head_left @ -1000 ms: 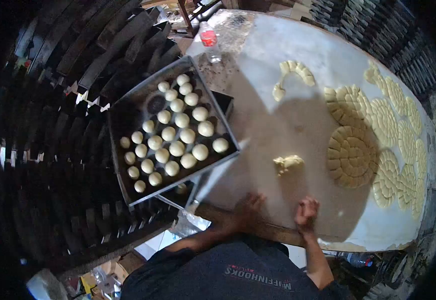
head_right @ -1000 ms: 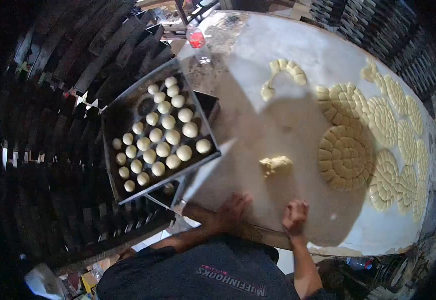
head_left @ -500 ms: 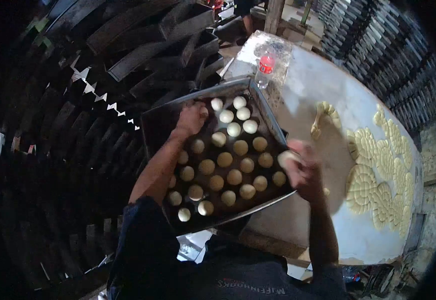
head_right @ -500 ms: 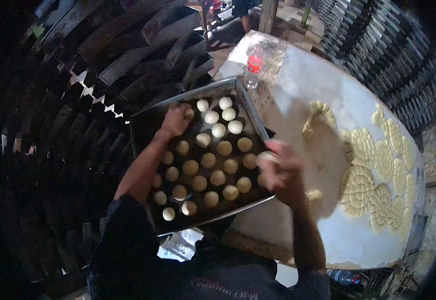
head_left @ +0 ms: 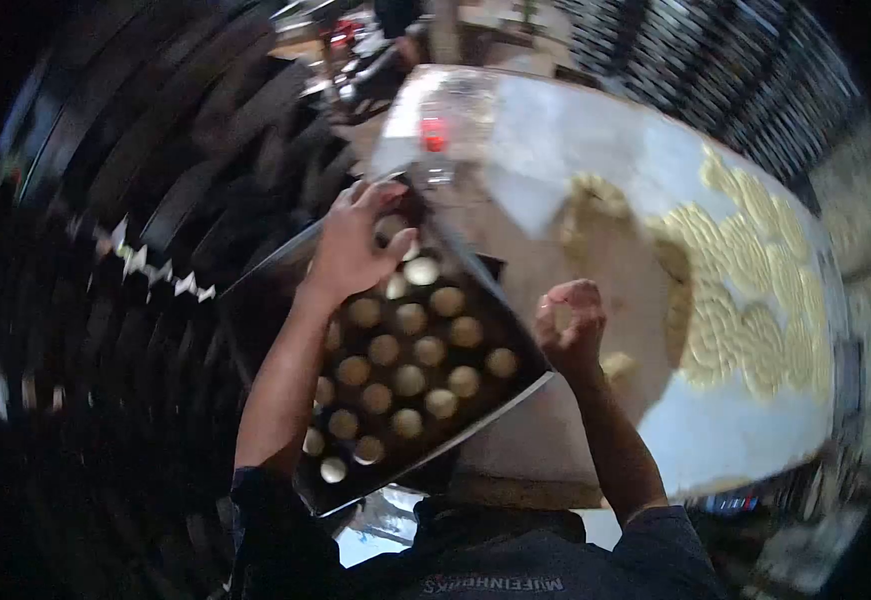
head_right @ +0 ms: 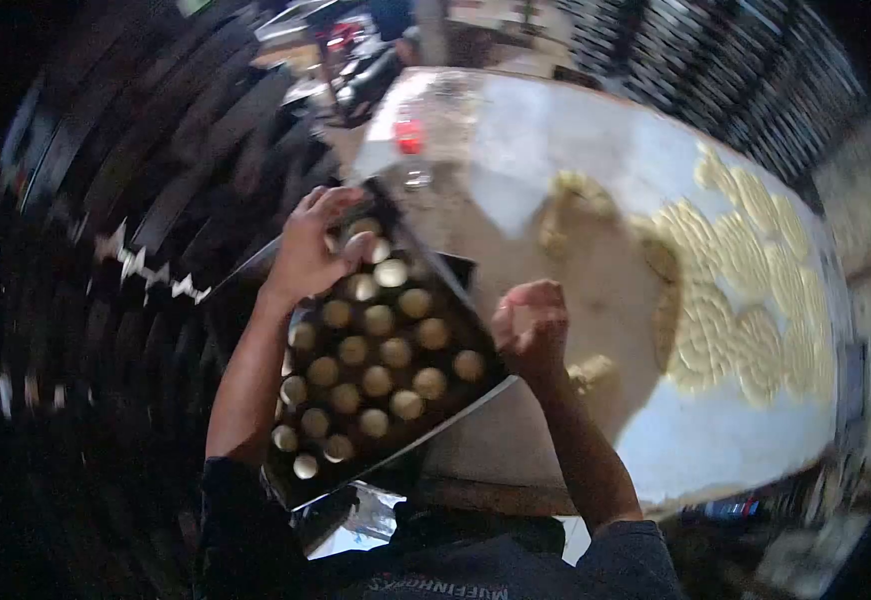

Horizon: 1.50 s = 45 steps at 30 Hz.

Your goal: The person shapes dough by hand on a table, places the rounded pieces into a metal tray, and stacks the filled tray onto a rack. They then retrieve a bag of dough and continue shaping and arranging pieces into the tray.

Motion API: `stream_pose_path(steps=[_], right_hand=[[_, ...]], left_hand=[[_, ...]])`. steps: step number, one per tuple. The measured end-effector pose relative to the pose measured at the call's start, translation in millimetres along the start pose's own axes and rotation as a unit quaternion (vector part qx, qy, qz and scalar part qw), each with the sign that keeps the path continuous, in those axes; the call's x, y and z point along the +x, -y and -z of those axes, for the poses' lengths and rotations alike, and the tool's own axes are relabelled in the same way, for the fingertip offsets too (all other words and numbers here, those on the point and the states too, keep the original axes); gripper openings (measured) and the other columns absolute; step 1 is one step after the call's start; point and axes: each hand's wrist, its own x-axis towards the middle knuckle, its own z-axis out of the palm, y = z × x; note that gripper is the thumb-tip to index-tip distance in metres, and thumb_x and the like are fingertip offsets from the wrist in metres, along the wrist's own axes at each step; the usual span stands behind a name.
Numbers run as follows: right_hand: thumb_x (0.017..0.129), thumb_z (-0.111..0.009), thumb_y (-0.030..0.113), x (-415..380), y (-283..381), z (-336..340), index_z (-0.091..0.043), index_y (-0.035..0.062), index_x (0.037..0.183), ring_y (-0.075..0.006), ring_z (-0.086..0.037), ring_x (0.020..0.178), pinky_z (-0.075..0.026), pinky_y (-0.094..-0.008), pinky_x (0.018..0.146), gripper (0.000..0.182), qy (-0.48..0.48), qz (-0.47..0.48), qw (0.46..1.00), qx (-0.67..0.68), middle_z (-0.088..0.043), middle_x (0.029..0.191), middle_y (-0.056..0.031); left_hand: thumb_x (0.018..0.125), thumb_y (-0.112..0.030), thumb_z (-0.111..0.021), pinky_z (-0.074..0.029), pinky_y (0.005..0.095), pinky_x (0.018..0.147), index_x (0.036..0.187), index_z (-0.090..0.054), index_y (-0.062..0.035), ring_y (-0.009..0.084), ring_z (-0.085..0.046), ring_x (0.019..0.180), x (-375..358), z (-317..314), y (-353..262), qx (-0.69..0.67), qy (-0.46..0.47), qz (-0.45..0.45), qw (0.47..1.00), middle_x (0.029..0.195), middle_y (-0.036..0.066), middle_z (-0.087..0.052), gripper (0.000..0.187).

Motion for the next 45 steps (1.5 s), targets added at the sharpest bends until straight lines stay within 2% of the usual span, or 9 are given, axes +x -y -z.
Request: stream_pose_path(steps=[6, 9, 14, 20, 26, 27, 34, 38, 45], right_hand=[[0.083, -0.059, 0.012, -148, -101, 142, -0.054, 0.001, 0.086, -0.0376, -0.053, 0.078, -0.045, -0.0459, 0.074, 0.013, 0.088, -0.183, 0.969, -0.14, -0.053, 0.082, -0.0177], [0.087, -0.057, 0.012, -243, -123, 230, -0.053, 0.0027, 0.083, -0.038, -0.051, 0.076, -0.042, -0.0477, 0.068, 0.011, 0.118, -0.2, 0.953, -0.193, -0.051, 0.078, -0.0174], [0.09, -0.055, 0.021, -305, -132, 326, -0.053, 0.0021, 0.083, -0.04, -0.05, 0.075, -0.04, -0.0506, 0.07, 0.02, 0.05, -0.306, 0.927, -0.213, -0.05, 0.077, -0.0186], [0.087, -0.056, 0.02, -284, -140, 329, -0.053, 0.0019, 0.083, -0.0377, -0.05, 0.079, -0.039, -0.0507, 0.072, 0.019, 0.031, -0.317, 0.906, -0.28, -0.051, 0.082, -0.0173], [0.083, -0.059, 0.019, -287, -138, 332, -0.055, 0.0033, 0.085, -0.0384, -0.051, 0.086, -0.039, -0.0538, 0.083, 0.017, 0.073, -0.329, 0.909, -0.246, -0.053, 0.088, -0.0175], [0.082, -0.059, 0.02, -284, -137, 332, -0.055, 0.0037, 0.085, -0.0381, -0.051, 0.087, -0.039, -0.0531, 0.084, 0.017, 0.061, -0.332, 0.912, -0.232, -0.054, 0.088, -0.0168], [0.083, -0.062, 0.019, -291, -139, 322, -0.057, 0.0005, 0.092, -0.032, -0.056, 0.088, -0.043, -0.0455, 0.085, 0.021, -0.006, -0.319, 0.916, -0.245, -0.057, 0.089, -0.0122], [0.09, -0.064, 0.023, -257, -71, 278, -0.057, -0.0005, 0.109, -0.0175, -0.061, 0.086, -0.051, -0.0343, 0.078, 0.031, 0.074, -0.426, 0.89, 0.147, -0.062, 0.094, -0.0087], [0.095, -0.062, 0.02, -242, 12, 233, -0.056, 0.004, 0.114, -0.0139, -0.058, 0.082, -0.051, -0.0306, 0.07, 0.026, -0.078, -0.388, 0.864, 0.312, -0.06, 0.091, -0.0058]], left_hand=[[0.079, -0.028, -0.074, -0.046, 0.0414, 0.097, 0.124, -0.057, -0.0101, 0.0282, -0.06, 0.11, 129, -276, -68, -0.212, 0.313, 0.075, 0.923, 0.122, 0.013, -0.06, 0.051], [0.082, -0.044, -0.071, -0.044, 0.0391, 0.101, 0.139, -0.044, -0.0118, 0.0288, -0.053, 0.119, 116, -414, -78, 0.013, 0.086, 0.292, 0.952, 0.131, 0.013, -0.052, 0.072], [0.078, -0.042, -0.073, -0.045, 0.0477, 0.101, 0.149, -0.023, -0.0057, 0.0363, -0.049, 0.124, 144, -500, -62, 0.134, -0.147, 0.32, 0.926, 0.146, 0.018, -0.034, 0.094], [0.084, -0.033, -0.068, -0.052, 0.0392, 0.082, 0.129, -0.05, -0.0036, 0.0285, -0.06, 0.092, 209, -465, 6, -0.119, 0.162, 0.325, 0.924, 0.111, 0.014, -0.058, 0.057], [0.092, -0.055, -0.053, -0.049, 0.0405, 0.086, 0.1, -0.072, -0.003, 0.0304, -0.066, 0.093, 98, -506, 56, -0.141, 0.011, 0.31, 0.94, 0.098, 0.018, -0.071, 0.056], [0.093, -0.055, -0.051, -0.048, 0.0419, 0.088, 0.11, -0.069, -0.0029, 0.0339, -0.066, 0.101, 83, -438, -66, -0.146, 0.067, 0.356, 0.92, 0.102, 0.018, -0.071, 0.058], [0.091, -0.019, -0.069, -0.051, 0.0312, 0.074, 0.11, -0.064, 0.0, 0.0155, -0.062, 0.082, -144, -380, -172, -0.548, -0.089, 0.341, 0.759, 0.103, 0.008, -0.067, 0.027], [0.083, -0.014, -0.074, -0.051, 0.033, 0.079, 0.116, -0.062, -0.0053, 0.0201, -0.064, 0.083, -209, -320, -236, -0.29, 0.058, 0.102, 0.95, 0.095, 0.011, -0.064, 0.037], [0.083, -0.024, -0.076, -0.048, 0.0297, 0.059, 0.116, -0.067, -0.0075, 0.0129, -0.054, 0.06, -197, -186, -287, -0.272, 0.209, 0.046, 0.938, 0.079, 0.012, -0.06, 0.038]])
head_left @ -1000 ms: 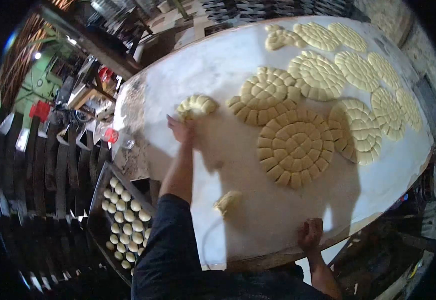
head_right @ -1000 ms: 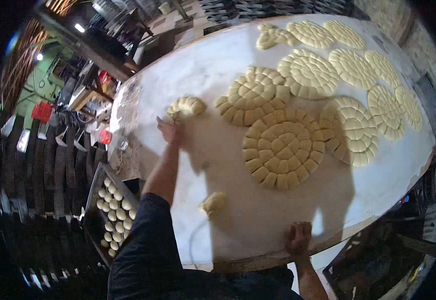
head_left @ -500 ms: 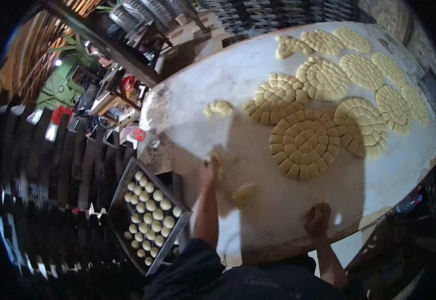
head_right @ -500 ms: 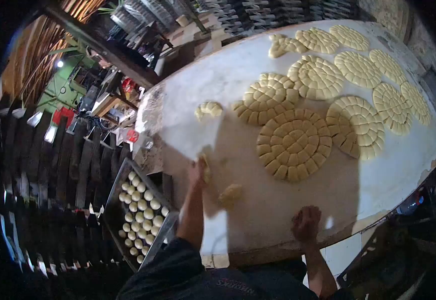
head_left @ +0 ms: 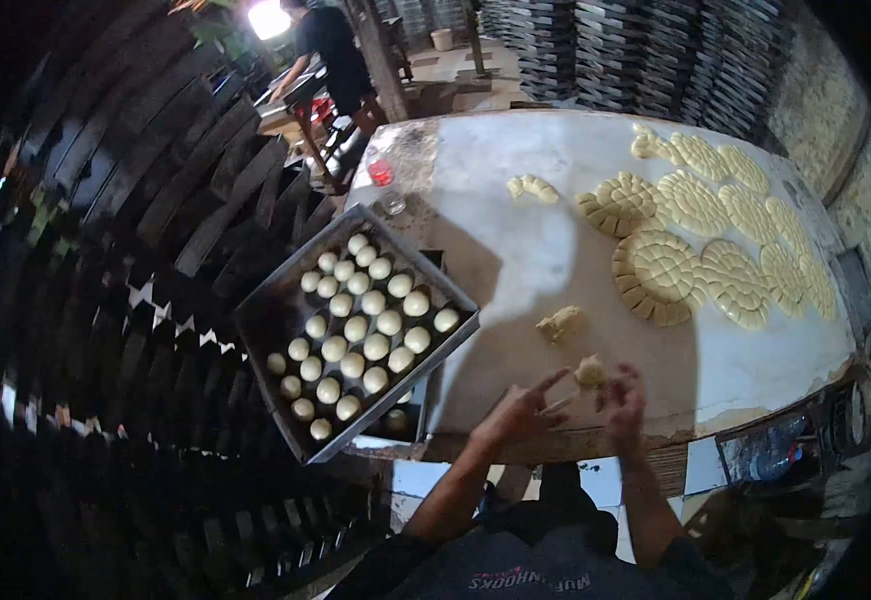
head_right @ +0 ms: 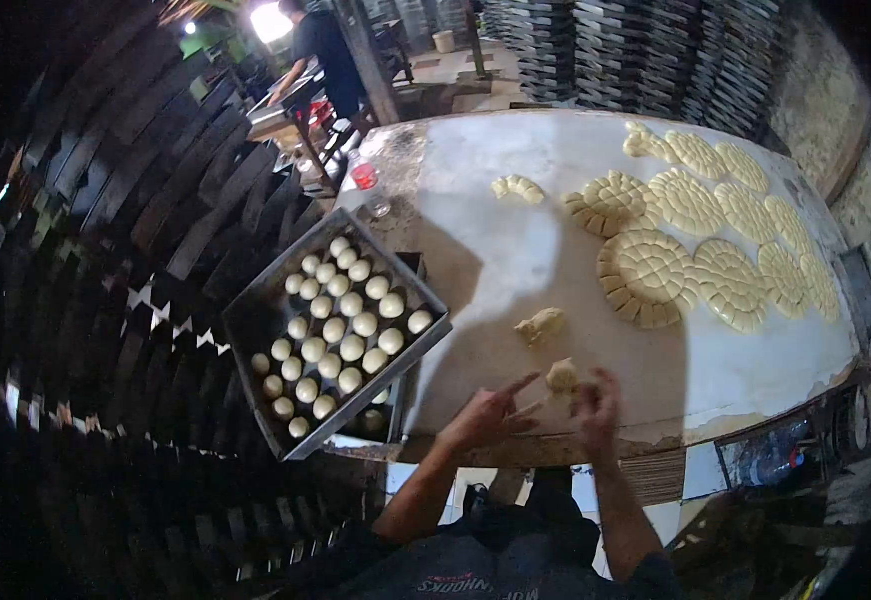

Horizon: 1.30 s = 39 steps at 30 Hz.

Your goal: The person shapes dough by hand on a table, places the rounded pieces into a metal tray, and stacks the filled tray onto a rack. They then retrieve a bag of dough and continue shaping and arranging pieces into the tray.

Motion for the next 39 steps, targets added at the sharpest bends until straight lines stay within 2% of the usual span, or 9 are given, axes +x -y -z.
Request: stream_pose_path(steps=[3, 5, 9, 12, 20, 24, 30, 34, 39], right_hand=[[0.094, -0.06, 0.014, 32, -4, 50, -0.053, 0.0055, 0.117, -0.0153, -0.057, 0.08, -0.05, -0.0337, 0.073, 0.026, -0.129, -0.027, 0.991, 0.001, -0.059, 0.089, -0.0052], [0.091, -0.06, 0.011, 40, 5, 65, -0.051, 0.0078, 0.124, -0.0198, -0.061, 0.088, -0.049, -0.0345, 0.082, 0.035, -0.016, -0.047, 0.957, -0.285, -0.062, 0.098, -0.0071], [0.076, -0.076, 0.029, 30, -74, 1, -0.05, 0.0092, 0.131, -0.0246, -0.048, 0.127, -0.042, -0.0456, 0.101, 0.064, 0.261, 0.159, 0.941, -0.144, -0.048, 0.142, -0.0115], [0.076, -0.075, 0.025, 31, -84, -36, -0.056, 0.0055, 0.126, -0.0315, -0.055, 0.119, -0.041, -0.0464, 0.1, 0.057, 0.304, 0.137, 0.906, -0.261, -0.056, 0.127, -0.0131], [0.072, -0.059, 0.009, 84, 11, 59, -0.053, 0.0024, 0.106, -0.0453, -0.06, 0.091, -0.049, -0.0521, 0.084, 0.035, 0.301, 0.064, 0.867, -0.392, -0.061, 0.094, -0.0246], [0.079, -0.062, 0.019, 80, -8, 148, -0.053, 0.0029, 0.101, -0.0439, -0.057, 0.095, -0.045, -0.0543, 0.091, 0.028, 0.223, 0.005, 0.882, -0.415, -0.057, 0.095, -0.0224], [0.081, -0.068, 0.03, 95, -37, 209, -0.055, 0.0035, 0.093, -0.0388, -0.052, 0.097, -0.034, -0.0546, 0.1, 0.032, 0.385, 0.272, 0.68, -0.561, -0.053, 0.093, -0.0194], [0.079, -0.066, 0.024, 133, -45, 120, -0.057, -0.0009, 0.098, -0.0428, -0.051, 0.102, -0.028, -0.0548, 0.111, 0.033, 0.278, 0.215, 0.804, -0.48, -0.053, 0.093, -0.0224], [0.08, -0.066, 0.022, 61, -68, 94, -0.057, -0.005, 0.099, -0.0454, -0.051, 0.111, -0.03, -0.0529, 0.112, 0.035, 0.338, 0.196, 0.795, -0.465, -0.056, 0.105, -0.0274]], left_hand=[[0.085, -0.025, -0.074, -0.045, 0.03, 0.054, 0.111, -0.068, -0.0084, 0.0105, -0.051, 0.055, -15, 2, 38, -0.045, 0.005, 0.077, 0.996, 0.064, 0.006, -0.058, 0.032], [0.087, -0.02, -0.072, -0.043, 0.0303, 0.052, 0.105, -0.066, -0.0061, 0.0103, -0.049, 0.054, -9, -16, 51, -0.092, -0.071, 0.091, 0.989, 0.059, 0.005, -0.056, 0.024], [0.087, -0.02, -0.07, -0.047, 0.0336, 0.055, 0.103, -0.066, -0.0053, 0.0159, -0.06, 0.058, 19, -18, 24, -0.085, 0.042, 0.122, 0.988, 0.069, 0.011, -0.066, 0.022], [0.088, -0.023, -0.069, -0.051, 0.0401, 0.059, 0.105, -0.065, -0.0069, 0.0268, -0.068, 0.065, 41, 0, 11, -0.024, 0.044, -0.005, 0.999, 0.077, 0.015, -0.07, 0.024], [0.093, -0.04, -0.062, -0.043, 0.0391, 0.052, 0.087, -0.065, -0.0041, 0.0258, -0.058, 0.054, 48, 70, -55, 0.125, 0.09, 0.198, 0.968, 0.061, 0.015, -0.061, 0.036], [0.092, -0.04, -0.062, -0.042, 0.044, 0.055, 0.074, -0.059, -0.0022, 0.0309, -0.056, 0.059, 10, -2, 15, 0.069, -0.162, 0.313, 0.933, 0.062, 0.016, -0.057, 0.042], [0.076, -0.027, -0.074, -0.038, 0.0531, 0.08, 0.09, -0.06, -0.0085, 0.0372, -0.052, 0.086, -47, -43, 164, 0.296, -0.077, 0.004, 0.952, 0.084, 0.013, -0.055, 0.027], [0.076, -0.03, -0.076, -0.042, 0.0492, 0.086, 0.088, -0.061, -0.0071, 0.0355, -0.054, 0.089, 56, -64, 131, 0.28, -0.279, 0.068, 0.916, 0.087, 0.014, -0.056, 0.03], [0.085, -0.019, -0.066, -0.041, 0.0482, 0.096, 0.098, -0.061, -0.0074, 0.0352, -0.057, 0.098, 52, -110, 18, 0.191, -0.121, 0.09, 0.97, 0.095, 0.013, -0.058, 0.019]])
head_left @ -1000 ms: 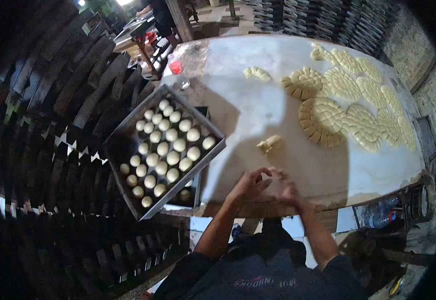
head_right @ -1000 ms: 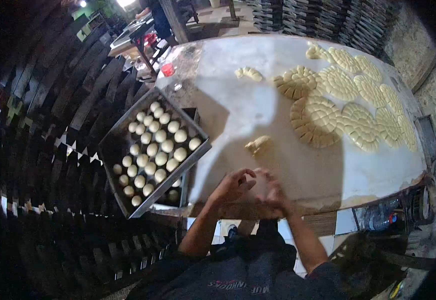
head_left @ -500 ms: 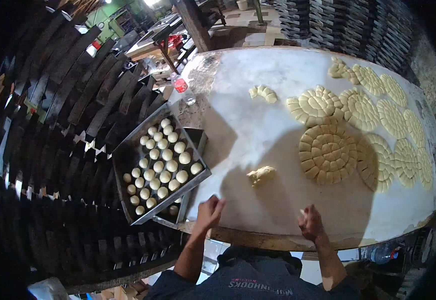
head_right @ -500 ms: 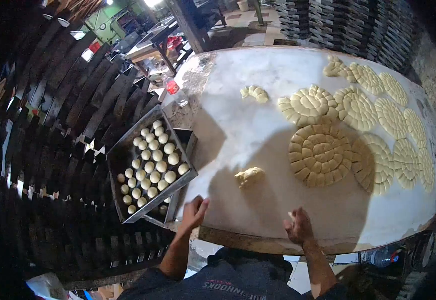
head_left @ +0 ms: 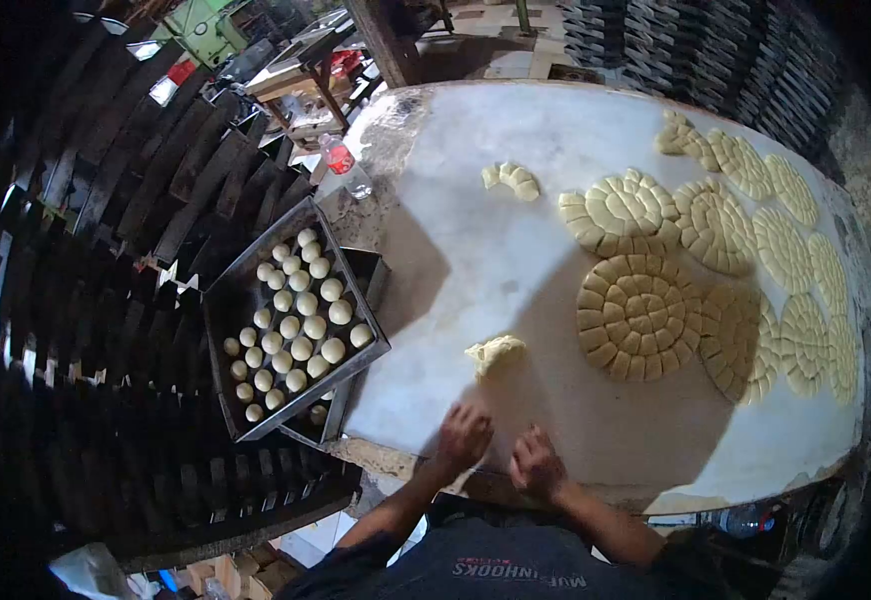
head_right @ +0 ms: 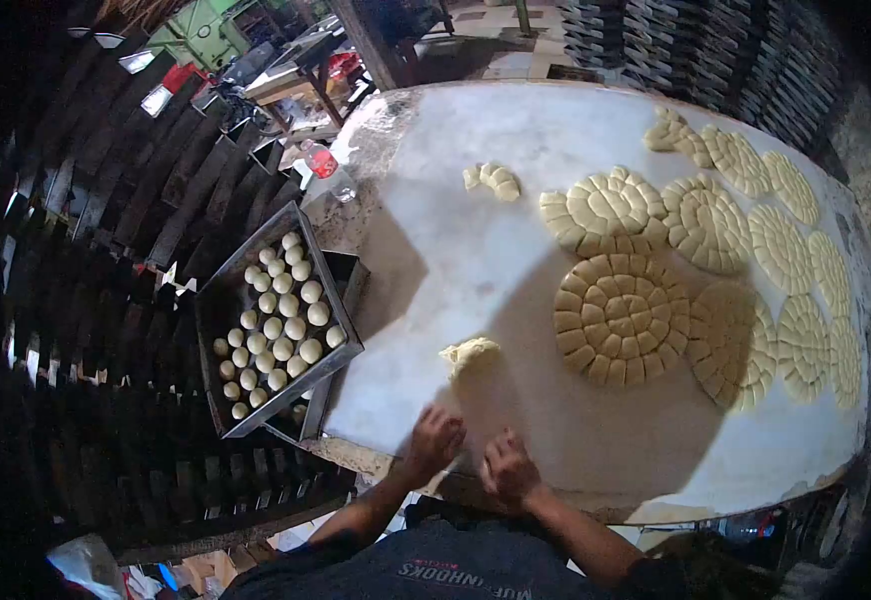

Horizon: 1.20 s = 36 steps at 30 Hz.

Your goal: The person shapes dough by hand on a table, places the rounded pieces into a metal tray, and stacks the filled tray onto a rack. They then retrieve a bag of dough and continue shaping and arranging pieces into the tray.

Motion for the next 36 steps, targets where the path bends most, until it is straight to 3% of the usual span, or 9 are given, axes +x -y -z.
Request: stream_pose_path(steps=[4, 6, 8, 13, 16, 24, 29, 32, 36], right_hand=[[0.082, -0.063, 0.022, -27, -72, 42, -0.057, -0.0057, 0.099, -0.0449, -0.048, 0.113, -0.032, -0.0525, 0.111, 0.033, 0.136, 0.146, 0.978, -0.058, -0.054, 0.104, -0.0267], [0.081, -0.063, 0.021, 15, -83, 52, -0.057, -0.0046, 0.098, -0.0426, -0.047, 0.112, -0.033, -0.0523, 0.109, 0.031, 0.075, 0.097, 0.985, -0.123, -0.053, 0.101, -0.0248], [0.08, -0.063, 0.02, 69, -63, 43, -0.057, -0.0043, 0.097, -0.0416, -0.048, 0.111, -0.034, -0.0536, 0.108, 0.03, -0.01, 0.024, 0.997, -0.078, -0.053, 0.1, -0.0246], [0.08, -0.062, 0.019, 58, -14, 5, -0.057, -0.0035, 0.096, -0.0409, -0.05, 0.106, -0.034, -0.0559, 0.107, 0.028, -0.064, 0.037, 0.992, -0.098, -0.053, 0.1, -0.0243], [0.081, -0.061, 0.018, 21, -43, 36, -0.057, -0.0026, 0.095, -0.0407, -0.049, 0.105, -0.034, -0.0561, 0.107, 0.025, 0.031, 0.113, 0.993, 0.017, -0.052, 0.099, -0.0235], [0.085, -0.054, 0.009, 109, -20, 2, -0.054, 0.0002, 0.091, -0.0417, -0.05, 0.1, -0.034, -0.0545, 0.104, 0.011, -0.192, -0.196, 0.961, -0.041, -0.053, 0.094, -0.0202], [0.087, -0.052, 0.007, 50, 20, -5, -0.055, 0.0011, 0.094, -0.0396, -0.053, 0.095, -0.037, -0.0517, 0.098, 0.009, -0.109, -0.007, 0.992, -0.068, -0.054, 0.092, -0.0186], [0.089, -0.055, 0.015, 25, 1, 47, -0.059, 0.0018, 0.093, -0.0385, -0.055, 0.097, -0.041, -0.0513, 0.096, 0.014, 0.079, -0.274, 0.958, 0.013, -0.056, 0.094, -0.0173], [0.092, -0.055, 0.025, 76, 22, 77, -0.064, 0.0006, 0.096, -0.0271, -0.062, 0.088, -0.053, -0.0407, 0.072, 0.026, 0.024, -0.531, 0.824, 0.197, -0.058, 0.092, -0.0124]], left_hand=[[0.089, -0.021, -0.056, -0.031, 0.0516, 0.11, 0.108, -0.062, -0.008, 0.0356, -0.051, 0.118, -58, 8, 111, 0.258, 0.14, -0.133, 0.946, 0.115, 0.017, -0.06, 0.025], [0.09, -0.028, -0.053, -0.035, 0.0528, 0.101, 0.109, -0.063, -0.008, 0.0401, -0.052, 0.107, 4, 49, 92, 0.145, 0.093, 0.15, 0.973, 0.109, 0.018, -0.06, 0.029], [0.087, -0.029, -0.059, -0.039, 0.0505, 0.089, 0.097, -0.061, -0.0094, 0.0374, -0.053, 0.097, 39, 4, 113, 0.096, -0.112, 0.045, 0.988, 0.096, 0.015, -0.06, 0.022], [0.083, -0.013, -0.066, -0.045, 0.0446, 0.084, 0.092, -0.06, -0.0101, 0.0341, -0.056, 0.092, 19, -24, 35, 0.012, -0.063, -0.02, 0.998, 0.096, 0.013, -0.061, 0.012], [0.082, -0.009, -0.065, -0.046, 0.0457, 0.089, 0.098, -0.062, -0.0077, 0.0306, -0.058, 0.096, -40, 2, 88, 0.119, 0.023, -0.144, 0.982, 0.097, 0.013, -0.062, 0.016], [0.085, -0.017, -0.061, -0.048, 0.0481, 0.082, 0.093, -0.066, -0.0114, 0.0375, -0.059, 0.089, 46, -8, 108, -0.028, -0.152, 0.069, 0.986, 0.088, 0.014, -0.063, 0.011], [0.082, -0.011, -0.059, -0.042, 0.0484, 0.1, 0.119, -0.058, -0.0019, 0.0382, -0.049, 0.119, -60, -10, 97, 0.002, 0.031, -0.125, 0.992, 0.121, 0.023, -0.054, 0.038], [0.088, -0.015, -0.058, -0.037, 0.0482, 0.106, 0.131, -0.05, -0.0016, 0.0384, -0.047, 0.124, -99, 58, 125, 0.03, 0.154, -0.125, 0.98, 0.128, 0.021, -0.051, 0.045], [0.091, -0.017, -0.063, -0.04, 0.0471, 0.104, 0.132, -0.049, -0.0012, 0.0393, -0.05, 0.122, -55, 266, 143, -0.188, 0.1, -0.041, 0.976, 0.132, 0.021, -0.052, 0.046]])
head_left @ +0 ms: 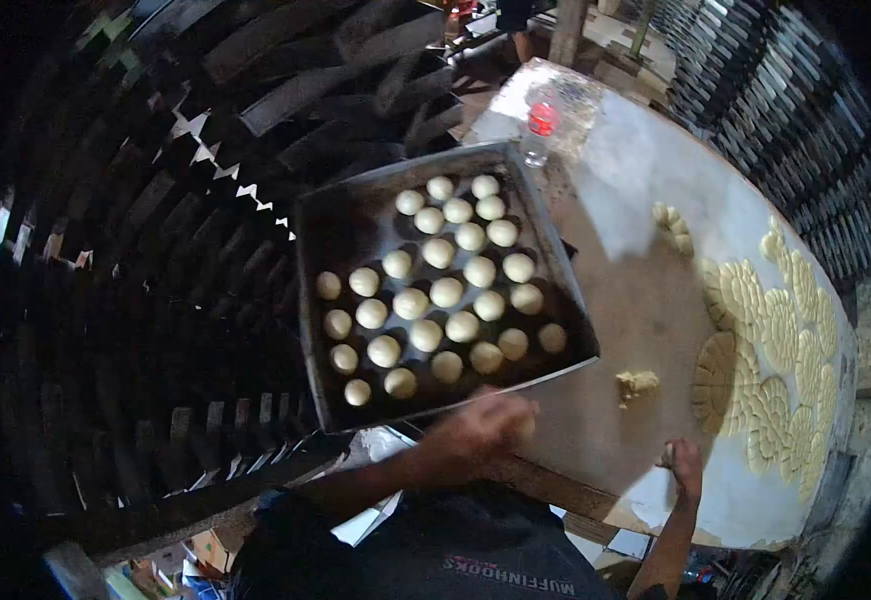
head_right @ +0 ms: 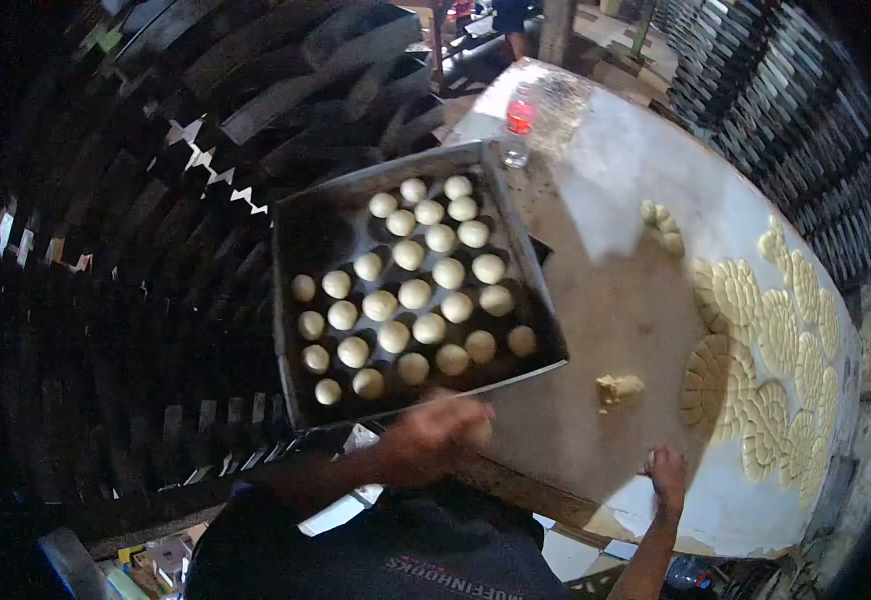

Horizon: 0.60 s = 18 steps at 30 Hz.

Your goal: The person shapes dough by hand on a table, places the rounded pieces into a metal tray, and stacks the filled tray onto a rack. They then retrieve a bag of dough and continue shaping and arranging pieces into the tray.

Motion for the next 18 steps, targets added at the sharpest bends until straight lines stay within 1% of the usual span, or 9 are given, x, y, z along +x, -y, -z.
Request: stream_pose_path(steps=[1, 2, 5, 6, 8, 11, 13, 16, 18], right_hand=[[0.093, -0.053, 0.026, -9, 43, -24, -0.064, 0.0003, 0.098, -0.0229, -0.062, 0.084, -0.054, -0.0368, 0.067, 0.028, 0.0, 0.082, 0.996, 0.042, -0.059, 0.092, -0.0113], [0.094, -0.052, 0.027, -24, 91, -52, -0.065, 0.0, 0.101, -0.0188, -0.062, 0.08, -0.055, -0.0329, 0.063, 0.031, 0.0, 0.16, 0.983, 0.085, -0.06, 0.091, -0.0102], [0.094, -0.056, 0.021, -87, 256, -153, -0.061, -0.0024, 0.113, -0.0206, -0.064, 0.09, -0.054, -0.0335, 0.077, 0.03, 0.07, 0.391, 0.917, 0.034, -0.065, 0.103, -0.0155], [0.092, -0.059, 0.015, -81, 289, -184, -0.059, -0.0022, 0.114, -0.0241, -0.064, 0.097, -0.053, -0.0353, 0.082, 0.029, 0.054, 0.561, 0.825, -0.035, -0.065, 0.107, -0.0171], [0.089, -0.062, 0.012, -99, 368, -244, -0.057, -0.0014, 0.115, -0.0341, -0.062, 0.103, -0.05, -0.0411, 0.089, 0.03, 0.046, 0.681, 0.727, -0.073, -0.061, 0.111, -0.0199], [0.085, -0.069, 0.019, -65, 428, -357, -0.058, 0.0017, 0.117, -0.0367, -0.061, 0.101, -0.049, -0.0441, 0.09, 0.038, 0.08, 0.719, 0.687, -0.073, -0.062, 0.113, -0.0181], [0.086, -0.069, 0.024, -19, 423, -411, -0.059, 0.002, 0.115, -0.0371, -0.06, 0.104, -0.048, -0.0471, 0.093, 0.038, 0.109, 0.669, 0.707, -0.202, -0.061, 0.113, -0.0167], [0.087, -0.065, 0.021, -29, 406, -374, -0.06, 0.0019, 0.112, -0.0345, -0.056, 0.112, -0.044, -0.0438, 0.101, 0.033, 0.05, 0.711, 0.641, -0.284, -0.062, 0.109, -0.0157], [0.083, -0.064, 0.015, -41, 379, -303, -0.062, 0.0032, 0.107, -0.0345, -0.056, 0.11, -0.039, -0.045, 0.103, 0.027, 0.03, 0.719, 0.679, -0.146, -0.061, 0.107, -0.0145]], left_hand=[[0.089, -0.015, -0.066, -0.044, 0.0466, 0.101, 0.131, -0.05, -0.0008, 0.0386, -0.051, 0.121, 3, 50, 5, 0.073, -0.053, -0.048, 0.995, 0.131, 0.021, -0.053, 0.047], [0.086, -0.012, -0.067, -0.047, 0.0455, 0.096, 0.129, -0.052, -0.0016, 0.0367, -0.055, 0.116, 8, 94, 9, 0.087, -0.139, 0.03, 0.986, 0.125, 0.02, -0.056, 0.046], [0.086, -0.01, -0.062, -0.044, 0.0441, 0.099, 0.122, -0.058, -0.0014, 0.0403, -0.055, 0.114, 22, 187, 126, 0.209, -0.222, 0.141, 0.942, 0.113, 0.023, -0.061, 0.037], [0.086, -0.012, -0.062, -0.044, 0.0448, 0.099, 0.12, -0.058, -0.0009, 0.0408, -0.055, 0.114, 26, 199, 155, 0.226, -0.221, 0.171, 0.933, 0.111, 0.023, -0.061, 0.036], [0.086, -0.015, -0.061, -0.043, 0.0455, 0.098, 0.118, -0.059, -0.0004, 0.0414, -0.055, 0.113, 25, 207, 185, 0.245, -0.23, 0.199, 0.921, 0.109, 0.024, -0.061, 0.036], [0.082, -0.012, -0.06, -0.047, 0.0452, 0.094, 0.115, -0.06, 0.0051, 0.0407, -0.058, 0.107, 24, 208, 206, 0.353, -0.153, 0.155, 0.91, 0.115, 0.023, -0.06, 0.037], [0.081, -0.021, -0.061, -0.046, 0.047, 0.096, 0.115, -0.061, 0.0027, 0.0402, -0.056, 0.111, 21, 208, 214, 0.259, -0.143, 0.21, 0.932, 0.116, 0.021, -0.06, 0.041], [0.081, -0.028, -0.065, -0.043, 0.0466, 0.102, 0.124, -0.059, -0.0038, 0.0392, -0.05, 0.122, 14, 218, 204, 0.262, -0.139, 0.233, 0.926, 0.128, 0.022, -0.054, 0.05], [0.082, -0.031, -0.069, -0.043, 0.0478, 0.1, 0.131, -0.052, -0.0041, 0.04, -0.052, 0.119, 23, 214, 185, 0.388, -0.127, 0.219, 0.886, 0.128, 0.023, -0.055, 0.058]])
